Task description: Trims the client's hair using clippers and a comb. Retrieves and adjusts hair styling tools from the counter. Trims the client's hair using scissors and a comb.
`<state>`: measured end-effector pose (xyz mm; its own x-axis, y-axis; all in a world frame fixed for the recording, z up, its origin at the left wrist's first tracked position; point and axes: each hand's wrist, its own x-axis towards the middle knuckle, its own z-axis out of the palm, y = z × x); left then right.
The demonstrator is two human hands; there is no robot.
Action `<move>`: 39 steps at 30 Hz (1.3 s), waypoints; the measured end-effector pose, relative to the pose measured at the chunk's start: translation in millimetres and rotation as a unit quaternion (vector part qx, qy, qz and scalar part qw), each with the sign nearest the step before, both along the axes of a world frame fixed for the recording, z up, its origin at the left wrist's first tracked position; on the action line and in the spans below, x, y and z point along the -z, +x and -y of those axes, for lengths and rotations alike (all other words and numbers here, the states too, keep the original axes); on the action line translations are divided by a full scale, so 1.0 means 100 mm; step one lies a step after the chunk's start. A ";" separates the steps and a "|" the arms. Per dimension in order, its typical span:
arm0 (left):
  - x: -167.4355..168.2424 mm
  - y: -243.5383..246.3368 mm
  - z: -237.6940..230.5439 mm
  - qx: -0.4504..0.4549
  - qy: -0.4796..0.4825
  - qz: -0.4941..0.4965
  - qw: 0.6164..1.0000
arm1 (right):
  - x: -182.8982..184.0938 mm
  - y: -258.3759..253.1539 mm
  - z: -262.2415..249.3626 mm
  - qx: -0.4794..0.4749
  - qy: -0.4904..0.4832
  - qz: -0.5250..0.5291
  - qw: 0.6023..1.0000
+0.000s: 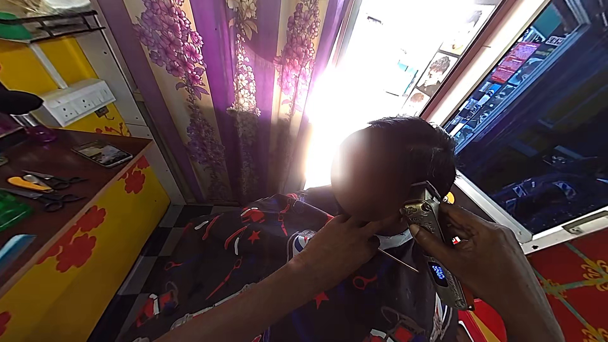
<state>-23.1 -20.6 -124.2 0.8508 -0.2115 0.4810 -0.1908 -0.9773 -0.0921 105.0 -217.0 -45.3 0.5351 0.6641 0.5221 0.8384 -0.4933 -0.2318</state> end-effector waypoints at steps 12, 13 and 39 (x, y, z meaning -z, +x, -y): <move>0.04 0.03 -0.02 0.004 -0.002 -0.009 1.000 | -0.06 -0.05 -0.08 -0.035 -0.018 0.051 0.998; 0.05 0.04 -0.02 0.004 0.000 -0.007 1.000 | -0.06 -0.06 -0.06 -0.047 -0.028 0.059 0.997; 0.49 -0.15 -0.06 0.071 -0.136 -0.049 0.987 | -0.13 -0.16 -0.17 -0.058 -0.091 0.059 0.992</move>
<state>-38.3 -14.2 -173.2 0.8672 -0.2075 0.4527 -0.3234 -0.9260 0.1949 88.6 -199.7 -32.5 0.3910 0.8067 0.4431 0.9083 -0.4160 -0.0441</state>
